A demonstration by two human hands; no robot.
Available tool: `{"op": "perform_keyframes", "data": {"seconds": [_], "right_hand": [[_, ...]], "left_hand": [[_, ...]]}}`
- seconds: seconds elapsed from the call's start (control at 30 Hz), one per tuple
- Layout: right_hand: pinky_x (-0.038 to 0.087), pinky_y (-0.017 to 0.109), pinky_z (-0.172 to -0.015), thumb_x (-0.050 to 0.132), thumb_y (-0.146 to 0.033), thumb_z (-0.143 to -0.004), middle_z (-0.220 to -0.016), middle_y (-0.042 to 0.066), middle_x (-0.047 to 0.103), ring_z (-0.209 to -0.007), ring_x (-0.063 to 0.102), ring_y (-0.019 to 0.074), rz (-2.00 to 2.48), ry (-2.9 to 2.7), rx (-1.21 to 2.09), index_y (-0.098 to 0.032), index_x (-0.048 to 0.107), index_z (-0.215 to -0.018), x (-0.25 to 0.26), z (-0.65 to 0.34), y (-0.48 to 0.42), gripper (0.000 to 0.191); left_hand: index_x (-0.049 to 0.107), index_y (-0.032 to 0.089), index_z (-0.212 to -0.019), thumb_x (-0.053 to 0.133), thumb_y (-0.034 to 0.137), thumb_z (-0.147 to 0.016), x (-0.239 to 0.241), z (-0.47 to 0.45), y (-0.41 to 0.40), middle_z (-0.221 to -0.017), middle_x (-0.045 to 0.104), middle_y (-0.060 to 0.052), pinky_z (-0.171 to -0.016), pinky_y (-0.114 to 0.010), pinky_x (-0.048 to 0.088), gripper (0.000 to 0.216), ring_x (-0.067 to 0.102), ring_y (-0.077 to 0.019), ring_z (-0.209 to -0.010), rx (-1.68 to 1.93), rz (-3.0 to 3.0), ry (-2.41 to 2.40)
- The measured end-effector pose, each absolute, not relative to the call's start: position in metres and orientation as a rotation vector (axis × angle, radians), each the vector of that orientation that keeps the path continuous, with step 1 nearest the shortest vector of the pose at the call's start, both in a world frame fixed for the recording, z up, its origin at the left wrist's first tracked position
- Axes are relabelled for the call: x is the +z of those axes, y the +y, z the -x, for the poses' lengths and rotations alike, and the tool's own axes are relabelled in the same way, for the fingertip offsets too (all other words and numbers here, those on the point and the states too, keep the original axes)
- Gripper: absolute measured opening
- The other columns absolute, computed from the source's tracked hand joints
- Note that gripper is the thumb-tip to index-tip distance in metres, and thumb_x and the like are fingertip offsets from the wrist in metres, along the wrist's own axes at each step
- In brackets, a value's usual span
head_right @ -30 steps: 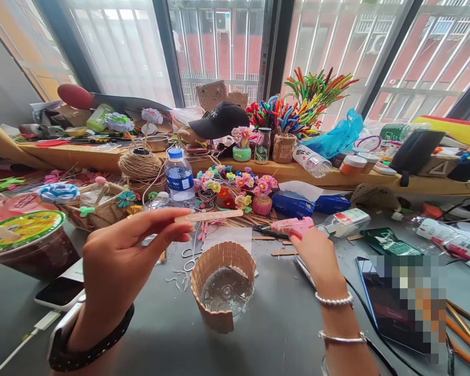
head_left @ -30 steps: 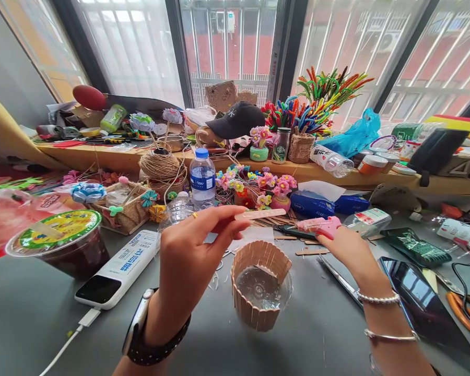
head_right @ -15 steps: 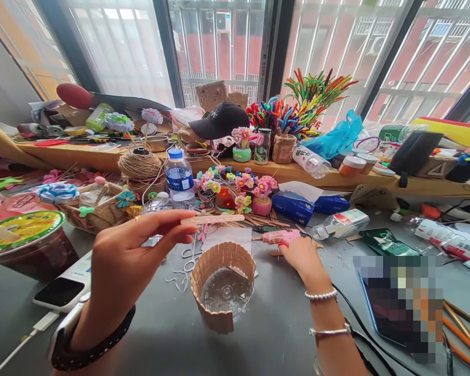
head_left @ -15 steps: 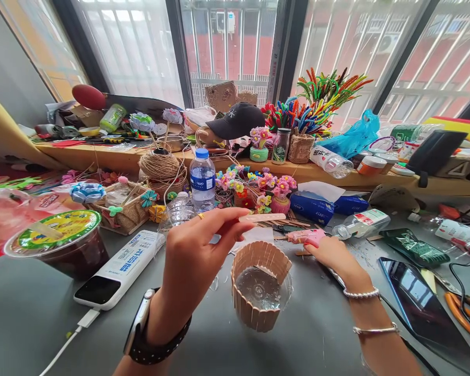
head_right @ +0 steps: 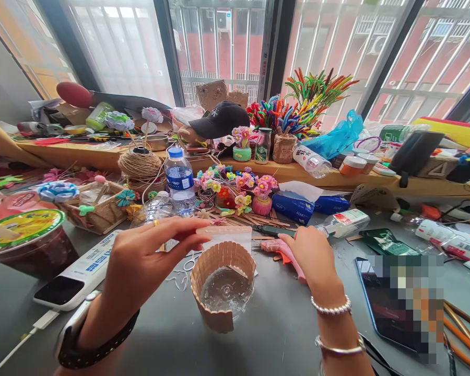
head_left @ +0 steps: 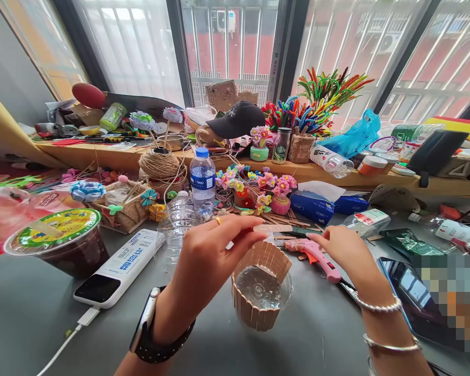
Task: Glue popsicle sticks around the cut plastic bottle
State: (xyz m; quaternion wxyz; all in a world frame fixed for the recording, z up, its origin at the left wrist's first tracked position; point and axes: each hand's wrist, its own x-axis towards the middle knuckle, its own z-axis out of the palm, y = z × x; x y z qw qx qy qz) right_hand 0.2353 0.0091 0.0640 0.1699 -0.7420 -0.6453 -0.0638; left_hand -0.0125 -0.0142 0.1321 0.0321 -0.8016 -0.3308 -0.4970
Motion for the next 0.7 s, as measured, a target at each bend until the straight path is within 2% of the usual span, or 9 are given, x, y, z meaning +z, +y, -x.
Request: {"op": "perform_keyframes", "data": {"seconds": [0.07,0.13,0.3,0.5,0.7], "right_hand": [[0.037,0.028,-0.052,0.046,-0.044,-0.076,-0.063,0.004,0.061,-0.058,0.054,0.0168,2.049,-1.754,-0.139,-0.020,0.061,-0.062,0.086,-0.224,0.000,0.032],[0.039,0.027,-0.059,0.049,-0.041,-0.076,-0.070,0.002,0.062,-0.064,0.054,0.0151,1.797,-1.744,-0.103,-0.021,0.062,-0.071,0.107,-0.210,-0.011,0.024],[0.041,0.027,-0.066,0.054,-0.027,-0.076,-0.074,0.001,0.059,-0.073,0.052,0.0136,1.259,-1.873,-0.184,-0.021,0.059,-0.072,0.130,-0.186,-0.033,0.009],[0.041,0.029,-0.065,0.054,-0.023,-0.076,-0.073,0.002,0.058,-0.071,0.050,0.0141,1.210,-1.910,-0.230,-0.019,0.059,-0.073,0.129,-0.181,-0.033,0.006],[0.043,0.028,-0.066,0.058,-0.018,-0.074,-0.072,0.002,0.058,-0.072,0.049,0.0136,1.117,-1.912,-0.319,-0.018,0.059,-0.076,0.127,-0.173,-0.033,0.003]], "left_hand": [[0.065,0.014,-0.082,0.064,0.017,-0.072,0.130,0.010,-0.014,-0.077,0.070,0.000,-0.065,-0.014,0.048,0.011,0.064,-0.0084,-0.066,-1.518,2.478,-0.979],[0.065,0.013,-0.082,0.063,0.017,-0.072,0.128,0.007,-0.014,-0.078,0.070,-0.002,-0.065,-0.014,0.048,0.011,0.064,-0.0085,-0.066,-1.511,2.484,-0.945],[0.064,0.012,-0.077,0.061,0.017,-0.074,0.125,0.003,-0.013,-0.071,0.069,-0.001,-0.062,-0.014,0.048,0.007,0.062,-0.0080,-0.062,-1.496,2.498,-0.895],[0.064,0.011,-0.078,0.056,0.017,-0.078,0.122,0.003,-0.011,-0.072,0.069,-0.004,-0.061,-0.019,0.050,0.010,0.063,-0.0114,-0.063,-1.409,2.406,-0.865],[0.063,0.008,-0.089,0.058,0.016,-0.077,0.117,0.005,-0.011,-0.076,0.069,-0.008,-0.057,-0.024,0.052,0.016,0.063,-0.0153,-0.064,-1.284,2.292,-0.796]]}}
